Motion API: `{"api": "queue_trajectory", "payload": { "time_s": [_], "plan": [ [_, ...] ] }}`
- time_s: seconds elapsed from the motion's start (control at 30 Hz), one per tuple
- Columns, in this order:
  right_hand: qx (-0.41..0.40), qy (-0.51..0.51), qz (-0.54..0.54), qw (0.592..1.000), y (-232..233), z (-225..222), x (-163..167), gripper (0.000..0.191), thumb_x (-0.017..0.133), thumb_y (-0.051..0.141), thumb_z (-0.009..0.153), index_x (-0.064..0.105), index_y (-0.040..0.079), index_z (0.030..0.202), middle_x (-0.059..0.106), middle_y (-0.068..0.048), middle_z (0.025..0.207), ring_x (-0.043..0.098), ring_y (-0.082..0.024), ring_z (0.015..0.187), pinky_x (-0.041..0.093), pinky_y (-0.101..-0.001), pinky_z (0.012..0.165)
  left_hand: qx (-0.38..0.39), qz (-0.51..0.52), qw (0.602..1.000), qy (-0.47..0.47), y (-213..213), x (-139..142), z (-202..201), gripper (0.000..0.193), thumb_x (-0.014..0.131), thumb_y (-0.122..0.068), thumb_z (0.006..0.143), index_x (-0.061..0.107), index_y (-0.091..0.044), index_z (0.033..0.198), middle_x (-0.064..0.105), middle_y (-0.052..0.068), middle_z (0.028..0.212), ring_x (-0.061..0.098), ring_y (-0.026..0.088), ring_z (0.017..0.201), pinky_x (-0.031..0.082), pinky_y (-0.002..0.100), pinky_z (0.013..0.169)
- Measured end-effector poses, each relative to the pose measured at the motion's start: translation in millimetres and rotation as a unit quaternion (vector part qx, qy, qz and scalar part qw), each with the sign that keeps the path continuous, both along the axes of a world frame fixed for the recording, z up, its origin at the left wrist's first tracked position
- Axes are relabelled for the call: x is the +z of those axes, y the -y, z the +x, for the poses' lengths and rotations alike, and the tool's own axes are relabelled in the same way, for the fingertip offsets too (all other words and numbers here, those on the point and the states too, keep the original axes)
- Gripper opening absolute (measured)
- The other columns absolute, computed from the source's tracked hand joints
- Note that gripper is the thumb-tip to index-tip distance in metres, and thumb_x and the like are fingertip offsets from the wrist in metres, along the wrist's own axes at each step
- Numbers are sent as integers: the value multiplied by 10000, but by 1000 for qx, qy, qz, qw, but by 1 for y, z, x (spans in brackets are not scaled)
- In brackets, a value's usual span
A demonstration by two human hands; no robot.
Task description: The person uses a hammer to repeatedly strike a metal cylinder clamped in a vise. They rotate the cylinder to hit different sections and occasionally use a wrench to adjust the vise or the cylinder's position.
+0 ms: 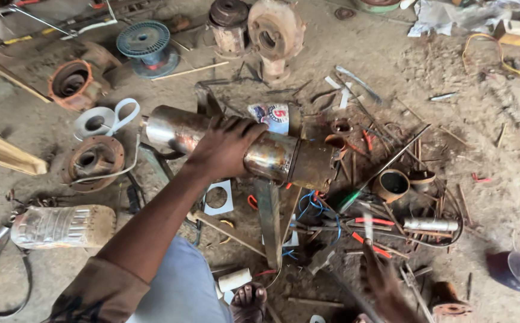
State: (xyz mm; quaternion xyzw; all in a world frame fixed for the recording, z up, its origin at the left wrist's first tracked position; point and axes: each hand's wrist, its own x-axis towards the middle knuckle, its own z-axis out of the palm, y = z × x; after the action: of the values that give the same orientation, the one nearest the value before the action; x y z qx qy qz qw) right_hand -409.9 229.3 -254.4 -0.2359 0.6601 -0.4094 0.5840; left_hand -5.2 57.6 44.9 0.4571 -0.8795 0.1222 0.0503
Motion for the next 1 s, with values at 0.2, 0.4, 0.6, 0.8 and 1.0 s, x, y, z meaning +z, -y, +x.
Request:
{"api": "queue_trajectory", "payload": {
  "time_s": [0.2,0.4,0.6,0.8,1.0],
  "plan": [
    [-45,58,-34,997,2,96,5,239,707,274,952,588,78,884,418,41,573,355,-105,435,265,-316,399,0,30,1000,0,2,0,5,1183,928,-608,494,439,-154,1471,544,167,1416,514,361,1290,343,546,1105],
    [-59,61,-56,995,44,155,51,129,589,199,929,658,128,846,482,44,553,409,-103,440,312,-303,415,10,62,997,-35,4,-2,8,1063,927,-486,577,457,-123,1458,607,181,1347,557,338,1287,378,565,1149],
    [46,-195,-239,950,53,160,54,457,614,252,999,531,82,583,438,11,481,346,-95,454,241,-342,429,-10,43,999,31,18,-11,0,940,877,-278,631,433,-70,1433,568,209,1372,557,378,1271,375,692,1061],
    [106,-134,-58,984,27,160,120,437,632,291,975,456,129,609,360,22,490,289,-122,393,189,-338,387,-10,52,997,62,23,-17,-1,1191,863,-653,631,348,-4,1487,483,343,1408,493,476,1295,382,670,1067],
    [106,132,191,967,11,133,260,406,668,260,947,349,184,708,222,64,567,193,-97,443,169,-314,409,13,137,990,26,24,-15,-1,1228,903,-497,582,292,-57,1552,452,265,1497,448,431,1334,328,627,1116]
  ]
}}
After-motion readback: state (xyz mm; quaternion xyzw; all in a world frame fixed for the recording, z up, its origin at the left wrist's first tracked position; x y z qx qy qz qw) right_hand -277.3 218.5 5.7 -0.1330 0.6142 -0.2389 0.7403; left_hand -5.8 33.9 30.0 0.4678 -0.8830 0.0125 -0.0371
